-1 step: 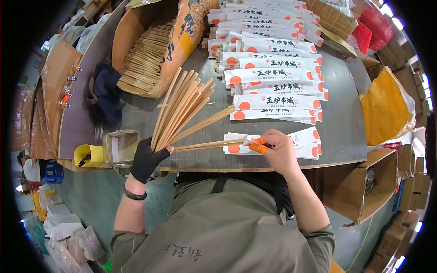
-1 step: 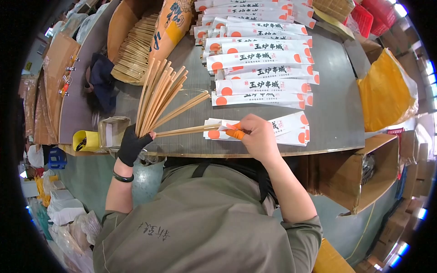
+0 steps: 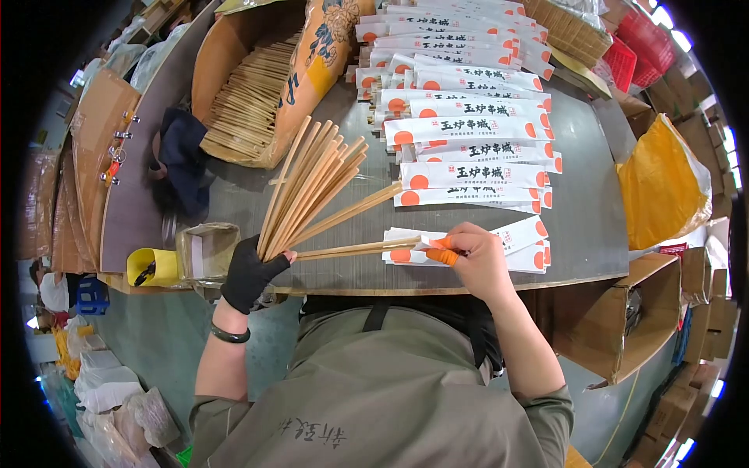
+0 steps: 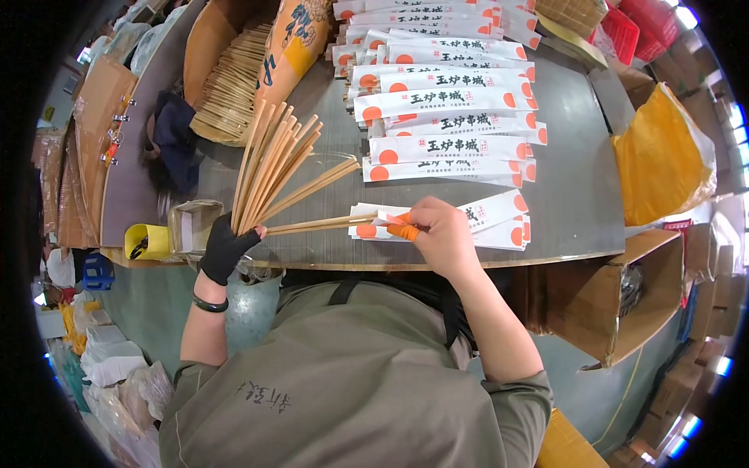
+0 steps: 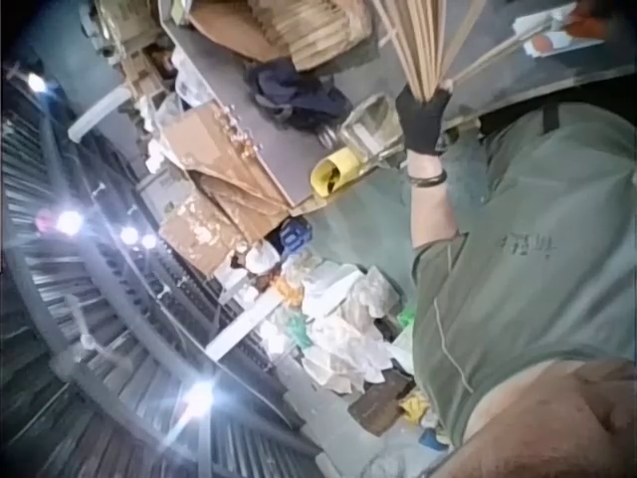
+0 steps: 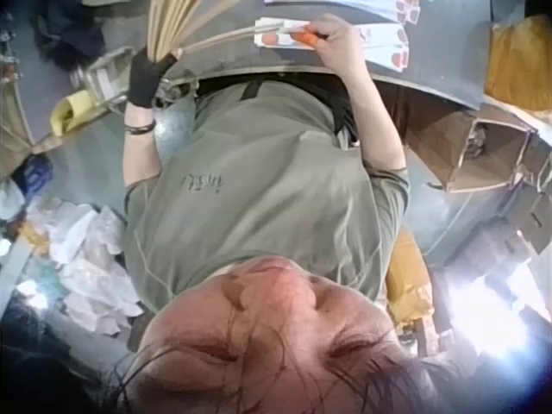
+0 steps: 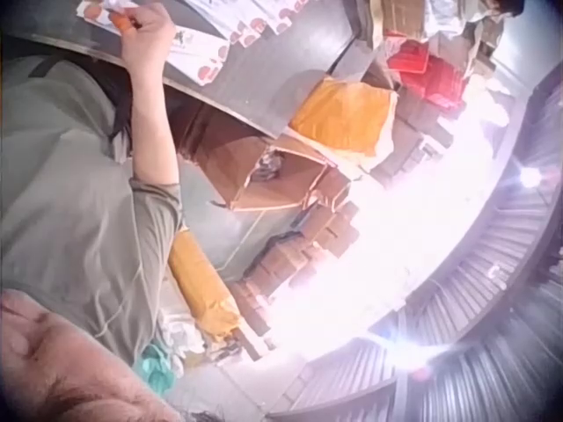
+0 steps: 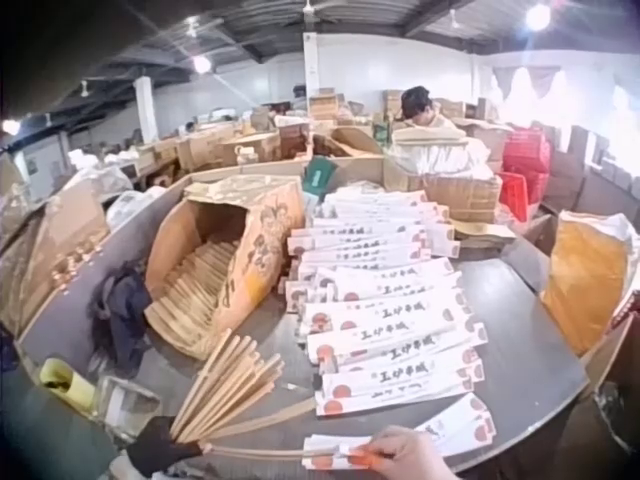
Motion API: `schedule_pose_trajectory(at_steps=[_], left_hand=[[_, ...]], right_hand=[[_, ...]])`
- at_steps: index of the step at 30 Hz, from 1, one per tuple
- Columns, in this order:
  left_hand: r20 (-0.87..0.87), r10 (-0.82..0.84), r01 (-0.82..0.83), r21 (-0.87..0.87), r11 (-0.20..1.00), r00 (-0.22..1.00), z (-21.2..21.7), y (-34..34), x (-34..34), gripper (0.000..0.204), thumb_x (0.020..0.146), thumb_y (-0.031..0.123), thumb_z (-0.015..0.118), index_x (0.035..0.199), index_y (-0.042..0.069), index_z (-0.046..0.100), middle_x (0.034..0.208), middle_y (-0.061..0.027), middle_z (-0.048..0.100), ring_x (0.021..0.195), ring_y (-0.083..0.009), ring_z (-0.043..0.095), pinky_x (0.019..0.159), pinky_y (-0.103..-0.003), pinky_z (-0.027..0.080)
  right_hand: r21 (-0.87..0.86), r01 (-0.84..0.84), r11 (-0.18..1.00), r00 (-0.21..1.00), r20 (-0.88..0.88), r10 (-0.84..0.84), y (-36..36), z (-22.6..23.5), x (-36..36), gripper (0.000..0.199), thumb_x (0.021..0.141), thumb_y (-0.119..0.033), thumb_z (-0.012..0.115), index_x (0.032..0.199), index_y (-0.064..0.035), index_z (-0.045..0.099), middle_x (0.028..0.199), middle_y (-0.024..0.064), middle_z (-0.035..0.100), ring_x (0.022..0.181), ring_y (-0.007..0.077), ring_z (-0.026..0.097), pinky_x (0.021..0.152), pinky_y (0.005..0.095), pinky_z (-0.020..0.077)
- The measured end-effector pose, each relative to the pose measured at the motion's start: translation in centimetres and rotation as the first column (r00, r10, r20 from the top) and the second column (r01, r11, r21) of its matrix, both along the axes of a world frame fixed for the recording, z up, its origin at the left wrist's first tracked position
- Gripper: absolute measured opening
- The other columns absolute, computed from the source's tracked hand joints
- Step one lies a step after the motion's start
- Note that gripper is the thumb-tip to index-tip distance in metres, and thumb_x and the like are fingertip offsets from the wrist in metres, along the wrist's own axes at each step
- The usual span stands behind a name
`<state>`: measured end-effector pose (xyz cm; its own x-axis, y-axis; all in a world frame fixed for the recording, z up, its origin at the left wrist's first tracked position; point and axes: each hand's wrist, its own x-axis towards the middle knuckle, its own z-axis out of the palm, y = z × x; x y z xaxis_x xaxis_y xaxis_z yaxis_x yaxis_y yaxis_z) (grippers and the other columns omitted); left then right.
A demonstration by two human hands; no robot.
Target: Packaging bundles of wooden sticks into paper envelopes on a production line.
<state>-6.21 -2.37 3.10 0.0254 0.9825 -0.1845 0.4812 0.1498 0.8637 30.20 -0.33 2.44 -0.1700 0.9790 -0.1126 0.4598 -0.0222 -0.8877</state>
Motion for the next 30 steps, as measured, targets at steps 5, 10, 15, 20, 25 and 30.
schedule_pose_trajectory(at_steps=[5,10,15,20,25,30], left_hand=[[-0.083,-0.081,0.086,0.049,0.995,0.993,0.6,1.0,1.0,0.026,0.082,0.019,0.073,0.097,-0.001,0.066,0.085,-0.0065,0.069,0.077,-0.0145,0.064,0.072,-0.029,0.051],[0.550,-0.038,-0.045,0.137,0.990,0.834,-1.0,1.6,11.1,0.022,0.092,0.019,0.063,0.107,0.002,0.062,0.105,-0.0062,0.068,0.086,-0.0123,0.059,0.077,-0.028,0.047],[0.244,0.175,-0.261,0.388,0.884,0.954,-5.6,3.1,8.8,0.017,0.090,0.017,0.064,0.100,0.003,0.062,0.097,-0.0063,0.066,0.083,-0.0128,0.057,0.073,-0.028,0.046],[-0.110,0.283,-0.200,0.472,0.859,0.953,-5.8,3.4,6.3,0.017,0.086,0.017,0.072,0.093,0.003,0.067,0.079,-0.0096,0.065,0.074,-0.0139,0.062,0.065,-0.030,0.047],[0.278,0.296,-0.365,0.241,0.899,0.914,-4.8,2.8,6.3,0.019,0.089,0.018,0.070,0.094,0.000,0.070,0.075,-0.0054,0.068,0.069,-0.0102,0.062,0.062,-0.026,0.048],[0.357,0.313,-0.372,0.108,0.922,0.880,-3.9,1.7,6.0,0.020,0.089,0.018,0.070,0.097,-0.001,0.069,0.078,-0.0044,0.068,0.071,-0.0089,0.061,0.064,-0.023,0.047]], right_hand=[[0.557,-0.207,0.804,0.969,0.228,0.092,-0.3,-0.3,-0.8,0.020,0.069,-0.009,0.080,0.087,-0.0033,0.073,0.082,0.0074,0.061,0.071,0.0252,0.057,0.060,0.0347,0.0480],[0.674,-0.451,0.585,0.884,0.429,0.186,1.2,1.5,-6.1,0.029,0.071,-0.012,0.076,0.098,-0.0065,0.069,0.082,0.0044,0.060,0.074,0.0239,0.058,0.065,0.0353,0.0487],[0.577,-0.389,0.718,0.834,0.551,0.010,1.8,2.3,-2.6,0.042,0.073,-0.016,0.074,0.111,-0.0032,0.062,0.103,0.0087,0.057,0.096,0.0243,0.056,0.079,0.0382,0.0469],[0.376,-0.616,0.692,0.682,0.694,0.231,-2.1,-0.4,-1.4,0.039,0.077,-0.010,0.070,0.112,0.0023,0.059,0.098,0.0081,0.057,0.094,0.0246,0.057,0.079,0.0362,0.0487],[0.629,-0.430,0.648,0.872,0.475,0.117,-1.8,-2.8,-1.1,0.032,0.071,-0.003,0.072,0.103,-0.0013,0.064,0.091,0.0074,0.059,0.081,0.0253,0.060,0.067,0.0347,0.0521],[0.622,-0.242,0.745,0.953,0.297,0.061,-1.0,-2.5,-1.6,0.014,0.078,-0.005,0.075,0.088,-0.0011,0.066,0.084,0.0085,0.059,0.070,0.0248,0.058,0.061,0.0341,0.0501]])
